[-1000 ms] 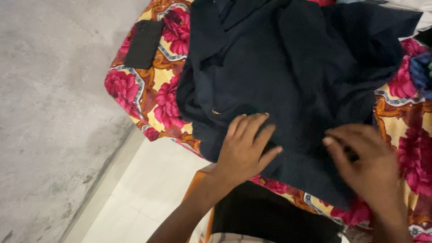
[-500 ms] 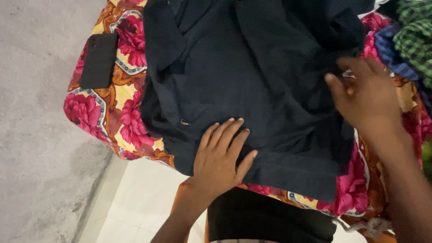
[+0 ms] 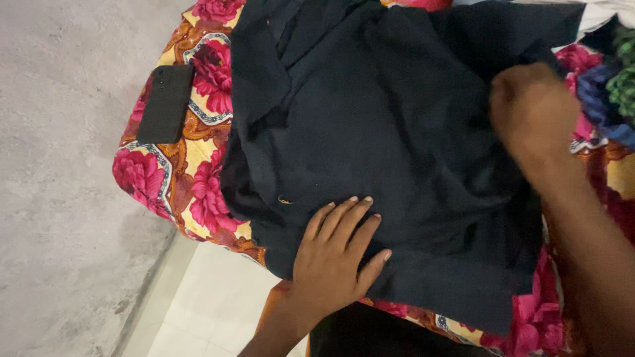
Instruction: The person irons a dark-colored shirt on a floral-patterned ironing board. They smooth the fabric with their hands, use a white electric iron to press the shirt, and adjust the garment to iron different sections.
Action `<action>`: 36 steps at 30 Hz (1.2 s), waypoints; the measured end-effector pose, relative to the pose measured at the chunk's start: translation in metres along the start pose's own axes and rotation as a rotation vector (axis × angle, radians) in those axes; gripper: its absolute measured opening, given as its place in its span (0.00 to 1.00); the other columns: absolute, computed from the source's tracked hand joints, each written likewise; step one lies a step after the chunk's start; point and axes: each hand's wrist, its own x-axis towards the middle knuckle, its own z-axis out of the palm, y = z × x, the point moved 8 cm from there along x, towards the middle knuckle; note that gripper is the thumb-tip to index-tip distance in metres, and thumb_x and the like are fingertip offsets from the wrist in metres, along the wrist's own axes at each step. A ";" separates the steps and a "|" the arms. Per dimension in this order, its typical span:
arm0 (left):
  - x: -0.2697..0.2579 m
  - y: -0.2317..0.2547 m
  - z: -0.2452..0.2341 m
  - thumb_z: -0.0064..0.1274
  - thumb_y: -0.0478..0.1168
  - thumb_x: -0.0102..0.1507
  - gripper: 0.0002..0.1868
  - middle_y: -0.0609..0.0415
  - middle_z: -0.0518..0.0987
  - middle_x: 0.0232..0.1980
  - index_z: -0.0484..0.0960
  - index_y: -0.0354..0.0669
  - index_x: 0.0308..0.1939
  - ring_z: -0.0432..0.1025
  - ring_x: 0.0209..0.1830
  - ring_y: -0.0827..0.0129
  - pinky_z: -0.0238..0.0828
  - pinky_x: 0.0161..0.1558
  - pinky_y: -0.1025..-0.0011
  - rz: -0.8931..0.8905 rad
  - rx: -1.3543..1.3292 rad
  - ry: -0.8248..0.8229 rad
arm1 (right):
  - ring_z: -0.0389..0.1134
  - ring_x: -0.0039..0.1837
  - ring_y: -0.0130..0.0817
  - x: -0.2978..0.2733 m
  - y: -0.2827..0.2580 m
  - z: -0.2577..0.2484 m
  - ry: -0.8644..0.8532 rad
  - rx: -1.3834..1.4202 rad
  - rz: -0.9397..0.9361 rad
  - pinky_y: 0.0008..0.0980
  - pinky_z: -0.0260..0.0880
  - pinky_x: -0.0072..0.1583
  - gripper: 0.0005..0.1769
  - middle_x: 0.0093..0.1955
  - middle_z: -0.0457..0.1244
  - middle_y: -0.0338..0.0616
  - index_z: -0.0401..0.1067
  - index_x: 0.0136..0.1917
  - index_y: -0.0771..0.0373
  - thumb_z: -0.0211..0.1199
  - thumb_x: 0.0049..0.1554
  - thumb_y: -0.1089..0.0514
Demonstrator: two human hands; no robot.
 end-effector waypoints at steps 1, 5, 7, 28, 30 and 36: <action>0.001 0.001 0.000 0.51 0.53 0.69 0.24 0.44 0.74 0.70 0.80 0.37 0.59 0.66 0.73 0.54 0.57 0.74 0.52 0.003 -0.006 0.004 | 0.71 0.45 0.44 -0.002 0.009 -0.009 0.035 -0.041 -0.009 0.40 0.72 0.49 0.03 0.47 0.69 0.47 0.79 0.49 0.58 0.66 0.64 0.58; -0.002 0.000 0.003 0.51 0.53 0.70 0.24 0.44 0.74 0.69 0.80 0.38 0.59 0.66 0.72 0.54 0.58 0.74 0.51 0.003 0.014 0.013 | 0.71 0.45 0.42 -0.003 0.015 -0.027 0.019 -0.008 -0.028 0.38 0.71 0.48 0.05 0.47 0.68 0.46 0.79 0.50 0.60 0.64 0.63 0.60; -0.003 0.000 0.002 0.50 0.53 0.70 0.24 0.44 0.74 0.69 0.80 0.38 0.59 0.66 0.73 0.54 0.57 0.74 0.51 0.003 0.017 0.008 | 0.71 0.47 0.41 0.000 -0.004 -0.034 0.046 0.075 -0.085 0.36 0.71 0.48 0.06 0.49 0.68 0.45 0.79 0.52 0.61 0.63 0.64 0.59; -0.005 0.003 0.005 0.50 0.54 0.70 0.25 0.44 0.74 0.70 0.80 0.38 0.60 0.65 0.73 0.54 0.56 0.74 0.51 0.042 0.038 0.022 | 0.71 0.47 0.45 -0.014 0.032 -0.025 0.101 -0.032 0.042 0.40 0.71 0.48 0.03 0.46 0.69 0.47 0.79 0.47 0.60 0.69 0.59 0.60; -0.005 0.004 0.004 0.50 0.53 0.70 0.24 0.43 0.74 0.70 0.80 0.37 0.60 0.65 0.73 0.53 0.56 0.74 0.51 0.044 0.043 0.016 | 0.71 0.47 0.46 -0.012 0.028 -0.031 0.118 0.049 0.035 0.40 0.71 0.48 0.03 0.47 0.69 0.47 0.78 0.47 0.62 0.70 0.60 0.61; -0.003 0.014 0.009 0.50 0.49 0.70 0.22 0.43 0.74 0.69 0.80 0.37 0.61 0.65 0.73 0.53 0.55 0.74 0.48 0.049 0.002 -0.017 | 0.71 0.49 0.46 -0.007 0.029 -0.037 0.098 0.355 0.056 0.41 0.70 0.51 0.05 0.46 0.68 0.49 0.77 0.50 0.66 0.69 0.67 0.62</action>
